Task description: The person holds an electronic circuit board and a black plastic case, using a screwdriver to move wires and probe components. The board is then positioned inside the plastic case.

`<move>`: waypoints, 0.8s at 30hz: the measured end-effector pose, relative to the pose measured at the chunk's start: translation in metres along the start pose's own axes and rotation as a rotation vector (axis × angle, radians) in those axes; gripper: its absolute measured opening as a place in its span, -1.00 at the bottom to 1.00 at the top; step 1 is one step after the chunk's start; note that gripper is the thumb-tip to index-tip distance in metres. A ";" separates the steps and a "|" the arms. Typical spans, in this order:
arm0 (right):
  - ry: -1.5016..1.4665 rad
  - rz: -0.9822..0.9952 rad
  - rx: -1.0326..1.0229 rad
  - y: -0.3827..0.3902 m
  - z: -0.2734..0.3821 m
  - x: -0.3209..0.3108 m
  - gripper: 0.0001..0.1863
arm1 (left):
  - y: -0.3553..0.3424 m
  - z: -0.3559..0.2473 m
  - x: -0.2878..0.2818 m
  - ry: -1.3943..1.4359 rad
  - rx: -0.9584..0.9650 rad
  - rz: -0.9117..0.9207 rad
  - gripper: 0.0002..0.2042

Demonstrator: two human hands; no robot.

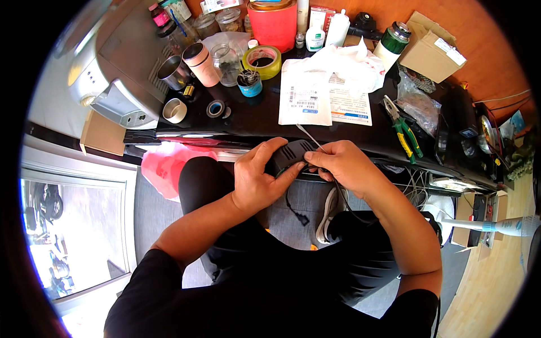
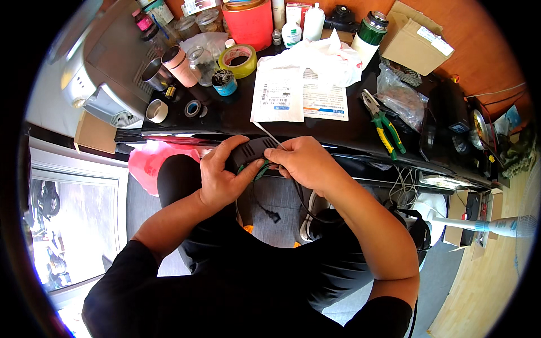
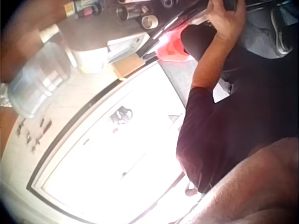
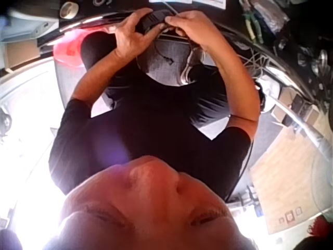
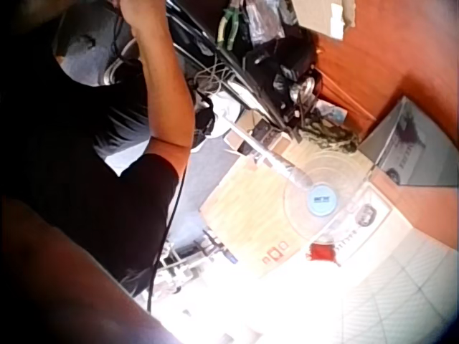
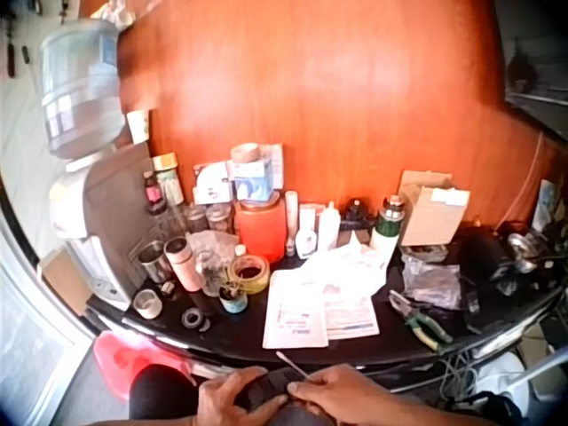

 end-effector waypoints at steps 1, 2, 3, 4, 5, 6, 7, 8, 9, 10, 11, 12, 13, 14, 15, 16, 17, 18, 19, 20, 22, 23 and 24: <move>0.018 -0.001 -0.004 0.000 0.001 -0.002 -0.69 | -0.002 -0.002 0.000 -0.015 0.023 0.001 -0.54; 0.017 -0.005 -0.006 0.002 0.002 -0.002 -0.68 | -0.004 -0.004 -0.001 -0.030 0.046 0.003 -0.53; 0.018 -0.011 -0.007 0.004 0.004 -0.002 -0.67 | -0.005 -0.005 -0.001 -0.043 0.069 0.004 -0.53; 0.019 -0.017 -0.008 0.007 0.007 -0.002 -0.66 | -0.006 -0.007 -0.001 -0.046 0.080 0.004 -0.53; 0.110 -0.009 -0.007 0.011 0.012 -0.003 -0.65 | -0.006 -0.008 0.000 -0.050 0.092 0.004 -0.53; 0.200 0.002 -0.007 0.015 0.017 -0.005 -0.64 | -0.005 -0.010 -0.001 -0.057 0.102 0.004 -0.52; 0.290 0.013 -0.008 0.018 0.020 -0.007 -0.63 | -0.004 -0.010 -0.003 -0.057 0.114 0.001 -0.52; 0.310 0.036 -0.029 0.020 0.021 -0.008 -0.63 | -0.003 -0.011 -0.005 -0.058 0.125 -0.002 -0.51; 0.333 0.057 -0.050 0.023 0.022 -0.010 -0.63 | -0.003 -0.011 -0.006 -0.055 0.138 -0.008 -0.51; 0.356 0.078 -0.071 0.025 0.022 -0.010 -0.62 | -0.004 -0.011 -0.007 -0.051 0.140 -0.019 -0.50; 0.391 0.034 -0.066 0.027 0.022 -0.014 -0.65 | -0.005 -0.011 -0.008 -0.046 0.141 -0.030 -0.50; 0.391 0.001 -0.094 0.027 0.022 -0.014 -0.66 | -0.004 -0.010 -0.009 -0.042 0.138 -0.039 -0.50; 0.391 -0.033 -0.123 0.027 0.021 -0.015 -0.67 | -0.003 -0.011 -0.010 -0.046 0.143 -0.045 -0.49; 0.391 -0.066 -0.151 0.027 0.021 -0.015 -0.68 | -0.004 -0.011 -0.011 -0.051 0.148 -0.051 -0.49; 0.397 -0.117 -0.181 0.029 0.023 -0.014 -0.69 | -0.004 -0.012 -0.012 -0.056 0.153 -0.057 -0.49; 0.403 -0.168 -0.212 0.032 0.025 -0.012 -0.70 | -0.004 -0.012 -0.012 -0.059 0.150 -0.054 -0.49; 0.409 -0.219 -0.242 0.034 0.027 -0.011 -0.70 | -0.003 -0.012 -0.013 -0.063 0.147 -0.051 -0.48; 0.415 -0.242 -0.295 0.036 0.030 -0.009 -0.72 | -0.003 -0.012 -0.013 -0.067 0.146 -0.048 -0.48; 0.422 -0.265 -0.347 0.037 0.033 -0.008 -0.74 | -0.003 -0.011 -0.012 -0.057 0.138 -0.046 -0.48; 0.428 -0.287 -0.400 0.039 0.036 -0.007 -0.75 | -0.002 -0.010 -0.011 -0.047 0.129 -0.044 -0.48; 0.463 -0.294 -0.410 0.040 0.039 -0.004 -0.77 | -0.002 -0.009 -0.011 -0.044 0.120 -0.040 -0.48; 0.481 -0.298 -0.416 0.041 0.040 -0.003 -0.77 | -0.001 -0.010 -0.011 -0.050 0.119 -0.038 -0.47; 0.480 -0.299 -0.422 0.041 0.040 -0.001 -0.77 | -0.001 -0.011 -0.011 -0.052 0.118 -0.037 -0.47</move>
Point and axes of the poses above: each hand's wrist, its own y-axis away from the middle knuckle, its own x-axis out of the palm, z = x × y, the point moved 7 cm from there along -y, towards the middle knuckle
